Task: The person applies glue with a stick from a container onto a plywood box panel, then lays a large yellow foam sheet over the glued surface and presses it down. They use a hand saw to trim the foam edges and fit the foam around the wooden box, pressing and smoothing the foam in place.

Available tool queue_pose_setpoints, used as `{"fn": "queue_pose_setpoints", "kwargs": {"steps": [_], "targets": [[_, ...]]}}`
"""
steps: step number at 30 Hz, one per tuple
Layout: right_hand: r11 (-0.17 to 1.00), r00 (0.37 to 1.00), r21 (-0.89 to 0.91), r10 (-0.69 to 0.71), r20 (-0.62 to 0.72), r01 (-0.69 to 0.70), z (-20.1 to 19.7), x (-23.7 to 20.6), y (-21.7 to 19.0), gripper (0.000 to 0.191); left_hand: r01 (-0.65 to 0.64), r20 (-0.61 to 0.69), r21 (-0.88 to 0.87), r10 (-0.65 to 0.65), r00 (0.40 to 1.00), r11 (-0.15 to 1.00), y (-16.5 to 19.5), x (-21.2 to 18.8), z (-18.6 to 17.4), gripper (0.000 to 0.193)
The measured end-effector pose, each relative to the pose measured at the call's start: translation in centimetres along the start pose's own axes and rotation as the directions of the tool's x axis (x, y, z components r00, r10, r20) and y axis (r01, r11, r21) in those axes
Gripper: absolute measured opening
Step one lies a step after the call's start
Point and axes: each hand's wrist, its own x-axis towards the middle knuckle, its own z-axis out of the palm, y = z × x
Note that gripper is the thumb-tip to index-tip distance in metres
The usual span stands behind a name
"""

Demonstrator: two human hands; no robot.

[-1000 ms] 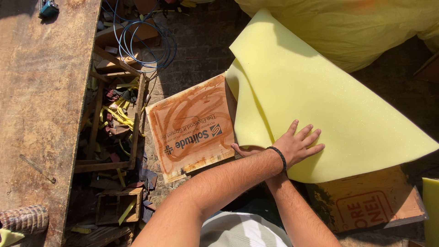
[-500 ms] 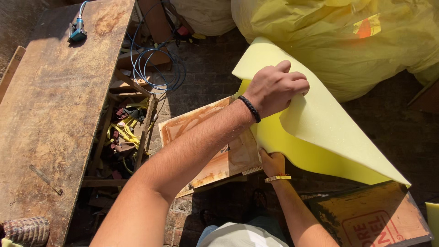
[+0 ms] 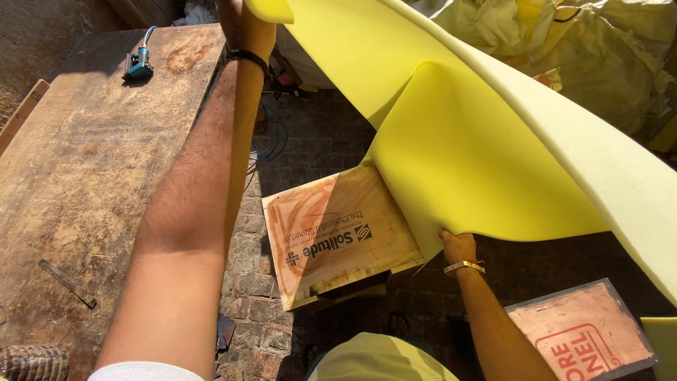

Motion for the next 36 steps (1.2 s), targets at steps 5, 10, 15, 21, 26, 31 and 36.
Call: {"fn": "queue_pose_setpoints", "kwargs": {"steps": [5, 10, 15, 21, 26, 31, 36], "targets": [[0.994, 0.994, -0.046, -0.101, 0.029, 0.102, 2.5, -3.4, -1.3, 0.040, 0.264, -0.055, -0.667, -0.399, 0.915, 0.697, -4.3, 2.2, -17.1, 0.026], [0.981, 0.981, -0.019, -0.192, 0.003, 0.192, 3.9, -7.2, -6.2, 0.042, 0.226, -0.129, -0.756, -0.478, 0.869, 0.614, -9.9, -0.6, -33.9, 0.040], [0.972, 0.980, -0.125, -0.194, 0.053, 0.200, 6.1, -13.4, -10.4, 0.041, 0.385, -0.083, -0.770, -0.678, 0.730, 0.509, -17.3, -11.3, -45.5, 0.054], [0.908, 0.946, -0.294, -0.243, 0.212, 0.299, 13.2, -19.3, -11.0, 0.041, 0.881, 0.375, -0.327, -0.808, 0.454, 0.342, -15.8, -43.4, -36.0, 0.081], [0.776, 0.818, -0.303, -0.438, 0.372, 0.553, 17.6, -21.3, -8.2, 0.070, 0.852, 0.615, -0.373, -0.589, 0.524, 0.367, -8.2, -50.9, -27.4, 0.107], [0.687, 0.797, -0.411, -0.464, 0.387, 0.599, 19.1, -21.1, -5.4, 0.077, 0.843, 0.476, -0.537, -0.824, 0.306, 0.003, -8.6, -45.9, -23.3, 0.107], [0.582, 0.748, -0.472, -0.480, 0.458, 0.662, 18.3, -20.2, -4.0, 0.073, 0.596, 0.236, -0.796, -0.961, 0.142, -0.107, -12.6, -43.2, -24.1, 0.067]]}}
